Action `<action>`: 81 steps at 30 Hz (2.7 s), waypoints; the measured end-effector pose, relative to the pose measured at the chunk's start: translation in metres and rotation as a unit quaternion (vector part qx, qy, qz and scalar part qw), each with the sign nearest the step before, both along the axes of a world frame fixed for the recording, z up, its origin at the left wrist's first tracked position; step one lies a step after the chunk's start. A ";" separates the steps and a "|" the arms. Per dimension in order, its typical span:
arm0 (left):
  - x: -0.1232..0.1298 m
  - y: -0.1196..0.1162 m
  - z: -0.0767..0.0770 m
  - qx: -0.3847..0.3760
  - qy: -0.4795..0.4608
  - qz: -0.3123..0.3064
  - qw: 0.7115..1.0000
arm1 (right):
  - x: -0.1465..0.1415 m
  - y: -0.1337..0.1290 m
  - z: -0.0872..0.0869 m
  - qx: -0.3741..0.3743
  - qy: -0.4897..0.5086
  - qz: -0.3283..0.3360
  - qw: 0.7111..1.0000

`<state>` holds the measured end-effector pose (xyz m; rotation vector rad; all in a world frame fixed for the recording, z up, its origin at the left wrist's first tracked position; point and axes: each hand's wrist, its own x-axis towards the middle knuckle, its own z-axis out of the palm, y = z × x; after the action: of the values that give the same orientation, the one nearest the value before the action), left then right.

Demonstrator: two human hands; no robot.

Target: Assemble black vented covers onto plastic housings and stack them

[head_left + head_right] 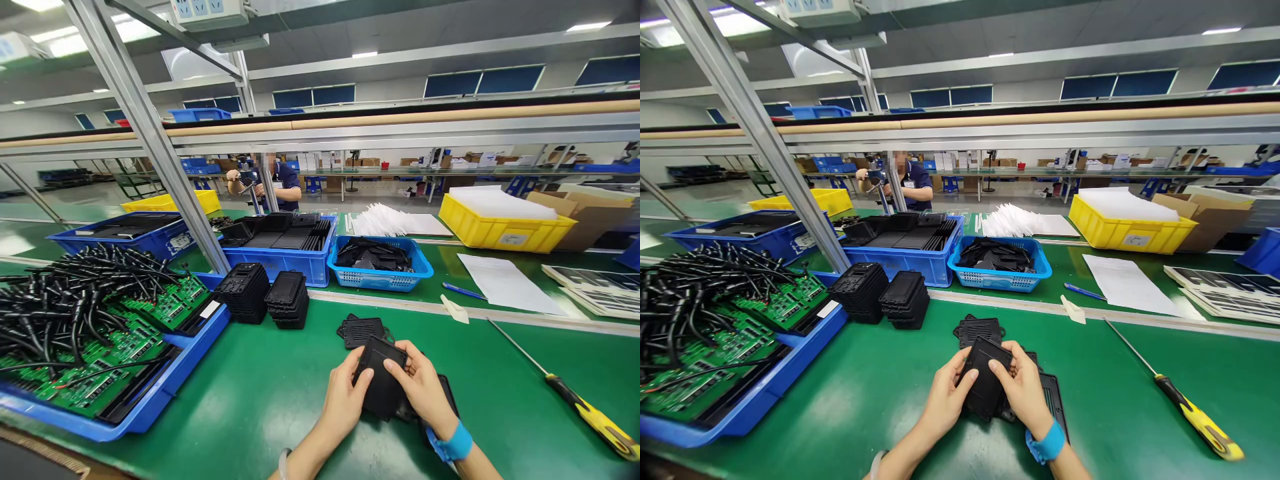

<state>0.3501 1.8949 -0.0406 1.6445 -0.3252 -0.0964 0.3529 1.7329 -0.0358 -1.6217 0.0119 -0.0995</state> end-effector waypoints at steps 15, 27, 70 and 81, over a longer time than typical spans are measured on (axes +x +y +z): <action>0.120 0.113 0.066 0.443 -0.259 0.313 0.799 | 0.003 -0.011 0.004 -0.014 0.014 -0.051 0.999; 0.118 0.028 0.028 0.502 -0.261 -0.105 0.818 | 0.018 -0.027 0.006 -0.001 0.000 -0.083 0.997; -0.004 0.025 0.019 -0.162 0.135 -0.050 0.976 | 0.003 0.011 0.032 -0.150 -0.085 0.051 0.984; 0.007 0.030 0.023 0.303 -0.230 0.032 0.924 | -0.001 0.015 0.008 0.014 0.009 0.015 1.000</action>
<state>0.3566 1.9246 -0.0179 2.2907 -0.6447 0.2726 0.3515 1.7474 -0.0280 -1.5944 0.0032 -0.0611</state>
